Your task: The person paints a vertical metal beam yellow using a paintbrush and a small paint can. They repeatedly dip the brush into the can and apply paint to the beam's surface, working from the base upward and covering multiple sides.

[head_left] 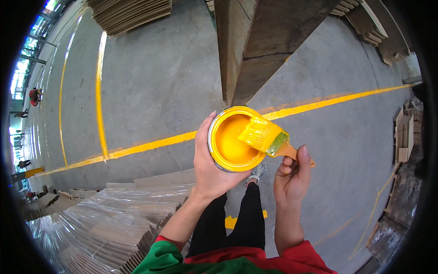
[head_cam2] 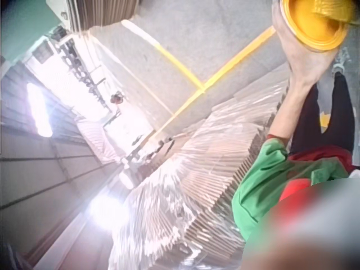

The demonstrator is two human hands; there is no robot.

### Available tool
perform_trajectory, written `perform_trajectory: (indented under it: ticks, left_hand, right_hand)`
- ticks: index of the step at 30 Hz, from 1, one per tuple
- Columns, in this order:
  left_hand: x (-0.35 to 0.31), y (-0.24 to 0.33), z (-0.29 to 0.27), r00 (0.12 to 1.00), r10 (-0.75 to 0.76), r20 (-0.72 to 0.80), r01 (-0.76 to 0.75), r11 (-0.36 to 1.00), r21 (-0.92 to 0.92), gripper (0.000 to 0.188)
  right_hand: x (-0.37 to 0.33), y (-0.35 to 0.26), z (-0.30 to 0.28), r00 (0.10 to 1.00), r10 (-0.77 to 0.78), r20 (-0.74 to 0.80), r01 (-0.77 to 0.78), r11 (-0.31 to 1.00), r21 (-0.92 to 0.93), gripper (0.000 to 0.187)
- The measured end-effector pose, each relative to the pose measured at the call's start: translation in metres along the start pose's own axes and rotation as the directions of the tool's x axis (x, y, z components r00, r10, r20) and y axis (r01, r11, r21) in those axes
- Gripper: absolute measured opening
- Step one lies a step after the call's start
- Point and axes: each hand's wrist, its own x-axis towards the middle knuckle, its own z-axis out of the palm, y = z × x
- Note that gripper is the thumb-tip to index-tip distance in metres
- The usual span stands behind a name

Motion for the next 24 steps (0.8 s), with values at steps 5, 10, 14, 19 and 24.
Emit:
perform_trajectory:
  ticks: [5, 10, 14, 19, 24]
  left_hand:
    - [0.003, -0.003, -0.003, 0.999, -0.04, 0.014, 0.041, 0.996, -0.078, 0.118]
    - [0.005, -0.007, -0.005, 0.999, -0.029, 0.028, 0.03, 0.999, -0.043, 0.119]
    - [0.006, -0.011, -0.005, 0.999, -0.025, 0.041, 0.03, 0.993, -0.112, 0.12]
    - [0.003, -0.012, 0.0, 0.998, -0.047, 0.033, 0.051, 0.99, -0.134, 0.122]
    - [-0.004, -0.011, 0.006, 1.0, -0.031, -0.001, 0.03, 0.993, -0.111, 0.122]
  right_hand:
    - [-0.002, 0.004, 0.004, 0.998, -0.009, 0.058, 0.006, 0.998, 0.056, 0.017]
    - [-0.005, 0.003, 0.0, 0.727, -0.419, 0.543, 0.627, 0.727, -0.279, 0.026]
    - [-0.009, -0.022, 0.0, 0.508, -0.36, 0.782, 0.847, 0.373, -0.379, 0.034]
    - [0.003, -0.056, 0.019, 0.595, -0.248, 0.765, 0.783, 0.394, -0.481, 0.033]
    - [0.013, -0.084, 0.043, 0.529, -0.06, 0.846, 0.839, 0.184, -0.512, 0.034]
